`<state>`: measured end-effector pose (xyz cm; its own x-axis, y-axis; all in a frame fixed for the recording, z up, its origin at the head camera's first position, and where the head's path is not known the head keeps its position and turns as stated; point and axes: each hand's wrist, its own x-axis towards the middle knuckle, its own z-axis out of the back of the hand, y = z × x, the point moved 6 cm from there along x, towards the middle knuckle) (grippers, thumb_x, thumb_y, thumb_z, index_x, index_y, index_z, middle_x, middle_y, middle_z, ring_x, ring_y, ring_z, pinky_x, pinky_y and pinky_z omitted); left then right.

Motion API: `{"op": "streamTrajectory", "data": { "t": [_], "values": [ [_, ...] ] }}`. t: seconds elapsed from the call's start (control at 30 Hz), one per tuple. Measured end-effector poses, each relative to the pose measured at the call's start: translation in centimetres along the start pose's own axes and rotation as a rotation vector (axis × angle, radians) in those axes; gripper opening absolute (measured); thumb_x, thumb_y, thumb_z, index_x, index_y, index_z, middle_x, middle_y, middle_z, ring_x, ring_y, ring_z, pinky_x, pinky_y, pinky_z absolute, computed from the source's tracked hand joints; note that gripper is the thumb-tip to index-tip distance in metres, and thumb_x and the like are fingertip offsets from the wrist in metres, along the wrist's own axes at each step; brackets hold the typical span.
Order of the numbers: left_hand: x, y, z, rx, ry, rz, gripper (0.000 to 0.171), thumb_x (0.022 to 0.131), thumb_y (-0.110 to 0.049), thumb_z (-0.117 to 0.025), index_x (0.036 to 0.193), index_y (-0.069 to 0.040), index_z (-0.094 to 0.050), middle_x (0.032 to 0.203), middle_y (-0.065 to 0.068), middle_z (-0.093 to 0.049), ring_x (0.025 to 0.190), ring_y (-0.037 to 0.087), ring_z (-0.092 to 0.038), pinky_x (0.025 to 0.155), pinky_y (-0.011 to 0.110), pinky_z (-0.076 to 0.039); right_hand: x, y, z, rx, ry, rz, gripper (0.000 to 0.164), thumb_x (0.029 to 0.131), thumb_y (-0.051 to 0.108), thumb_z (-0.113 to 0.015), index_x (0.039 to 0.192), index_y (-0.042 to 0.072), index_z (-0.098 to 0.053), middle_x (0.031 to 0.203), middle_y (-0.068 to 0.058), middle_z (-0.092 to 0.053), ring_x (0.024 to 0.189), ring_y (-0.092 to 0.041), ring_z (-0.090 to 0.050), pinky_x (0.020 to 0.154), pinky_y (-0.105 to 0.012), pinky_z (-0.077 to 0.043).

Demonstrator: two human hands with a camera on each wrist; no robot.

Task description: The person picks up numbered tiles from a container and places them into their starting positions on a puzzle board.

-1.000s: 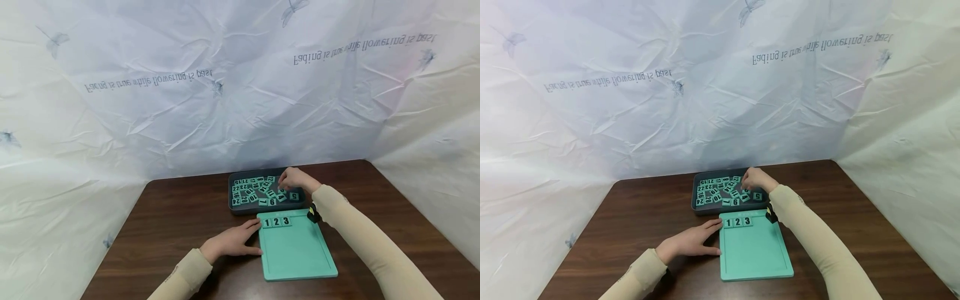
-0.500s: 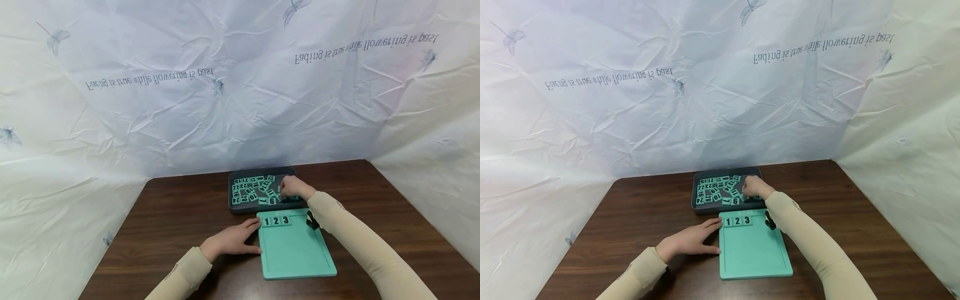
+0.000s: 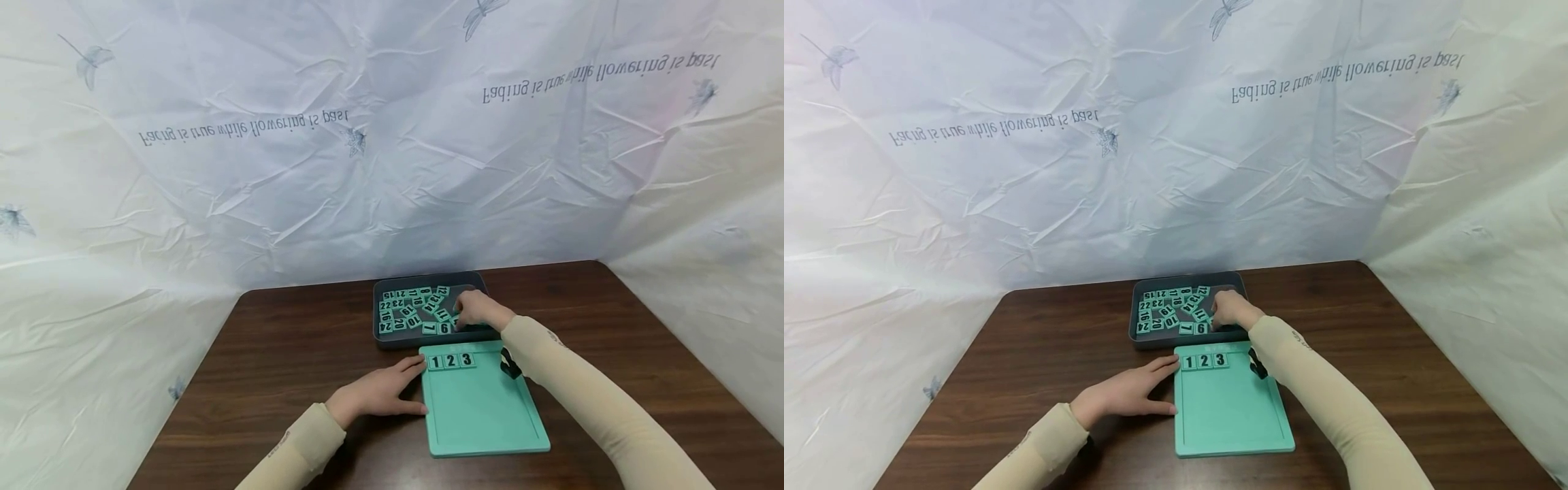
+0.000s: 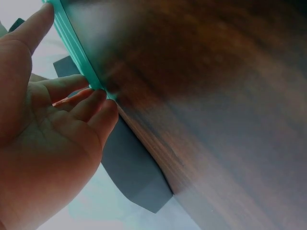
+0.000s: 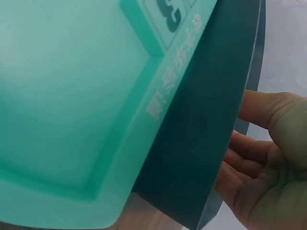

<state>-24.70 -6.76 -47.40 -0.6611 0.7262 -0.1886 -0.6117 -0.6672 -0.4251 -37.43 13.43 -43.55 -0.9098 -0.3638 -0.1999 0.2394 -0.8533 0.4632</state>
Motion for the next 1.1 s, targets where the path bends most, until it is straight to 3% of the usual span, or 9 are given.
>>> {"op": "streamTrajectory", "data": {
  "t": [0.13, 0.2, 0.23, 0.27, 0.37, 0.43, 0.77, 1.07, 1.1],
  "values": [
    [-0.03, -0.02, 0.01, 0.007, 0.000, 0.001, 0.085, 0.096, -0.063, -0.057, 0.161, -0.017, -0.028, 0.167, 0.000, -0.020, 0.141, 0.016, -0.042, 0.108, 0.038, -0.042, -0.04, -0.26, -0.19, -0.019, 0.008, 0.001, 0.045, 0.088, 0.015, -0.080, 0.125, -0.006, -0.065, 0.126, -0.021, -0.063, 0.113, -0.036, -0.062, 0.088, -0.044, -0.055],
    [-0.03, -0.03, 0.04, 0.008, 0.000, 0.003, 0.085, 0.096, -0.063, -0.057, 0.161, -0.017, -0.028, 0.167, 0.000, -0.020, 0.141, 0.016, -0.041, 0.109, 0.038, -0.042, -0.03, -0.33, -0.24, -0.022, 0.012, 0.006, 0.028, 0.089, 0.015, -0.079, 0.107, -0.005, -0.070, 0.105, -0.014, -0.067, 0.091, -0.027, -0.064, 0.077, -0.038, -0.054],
    [-0.01, -0.07, 0.07, 0.010, -0.001, 0.003, 0.085, 0.096, -0.063, -0.057, 0.161, -0.017, -0.028, 0.167, 0.000, -0.020, 0.142, 0.016, -0.041, 0.109, 0.038, -0.042, -0.02, -0.34, -0.26, -0.024, 0.014, 0.011, 0.020, 0.089, 0.015, -0.078, 0.092, -0.002, -0.068, 0.089, -0.009, -0.063, 0.075, -0.021, -0.059, 0.068, -0.034, -0.050],
    [0.01, -0.08, 0.09, 0.012, -0.002, 0.002, 0.085, 0.096, -0.063, -0.057, 0.161, -0.017, -0.028, 0.167, 0.000, -0.020, 0.142, 0.016, -0.041, 0.109, 0.038, -0.042, -0.02, -0.34, -0.26, -0.026, 0.012, 0.019, 0.022, 0.089, 0.015, -0.078, 0.078, 0.003, -0.063, 0.075, -0.003, -0.055, 0.063, -0.016, -0.048, 0.061, -0.031, -0.042],
    [0.06, -0.10, 0.11, 0.008, -0.002, 0.005, 0.085, 0.096, -0.063, -0.057, 0.161, -0.017, -0.028, 0.167, 0.000, -0.020, 0.142, 0.017, -0.040, 0.109, 0.039, -0.041, -0.03, -0.45, -0.46, 0.004, 0.017, 0.035, 0.050, 0.090, 0.013, -0.076, 0.060, 0.016, -0.035, 0.060, 0.004, -0.021, 0.054, -0.013, -0.015, 0.057, -0.032, -0.022],
    [0.10, -0.10, 0.05, 0.009, 0.000, 0.004, 0.085, 0.096, -0.064, -0.056, 0.161, -0.018, -0.027, 0.167, 0.000, -0.020, 0.142, 0.016, -0.040, 0.109, 0.039, -0.041, -0.07, -0.50, -0.59, 0.020, 0.015, 0.044, 0.057, 0.090, 0.011, -0.075, 0.058, 0.019, -0.028, 0.058, 0.005, -0.013, 0.053, -0.012, -0.009, 0.056, -0.030, -0.019],
    [0.35, 0.04, -0.24, 0.010, -0.006, -0.003, 0.086, 0.095, -0.065, -0.055, 0.161, -0.019, -0.027, 0.167, -0.001, -0.019, 0.142, 0.016, -0.041, 0.109, 0.038, -0.042, -0.41, -0.35, -0.94, 0.008, -0.022, 0.048, 0.060, 0.090, 0.021, -0.078, 0.055, 0.020, -0.030, 0.053, 0.006, -0.016, 0.047, -0.010, -0.011, 0.052, -0.027, -0.021],
    [0.49, -0.06, -0.15, 0.018, -0.003, 0.006, 0.086, 0.095, -0.066, -0.055, 0.161, -0.019, -0.027, 0.167, -0.001, -0.020, 0.142, 0.015, -0.040, 0.109, 0.038, -0.041, -0.64, -0.55, -0.98, 0.041, -0.051, 0.019, 0.056, 0.093, 0.008, -0.070, 0.060, 0.019, -0.026, 0.059, 0.004, -0.012, 0.054, -0.013, -0.009, 0.057, -0.031, -0.018],
    [0.52, -0.07, -0.12, 0.020, -0.003, 0.009, 0.086, 0.095, -0.067, -0.055, 0.161, -0.019, -0.027, 0.167, -0.001, -0.020, 0.142, 0.015, -0.040, 0.109, 0.038, -0.041, -0.68, -0.57, -0.91, 0.040, -0.057, 0.019, 0.049, 0.093, 0.007, -0.070, 0.059, 0.016, -0.034, 0.057, 0.004, -0.022, 0.051, -0.012, -0.018, 0.055, -0.029, -0.023]
  ]
}}
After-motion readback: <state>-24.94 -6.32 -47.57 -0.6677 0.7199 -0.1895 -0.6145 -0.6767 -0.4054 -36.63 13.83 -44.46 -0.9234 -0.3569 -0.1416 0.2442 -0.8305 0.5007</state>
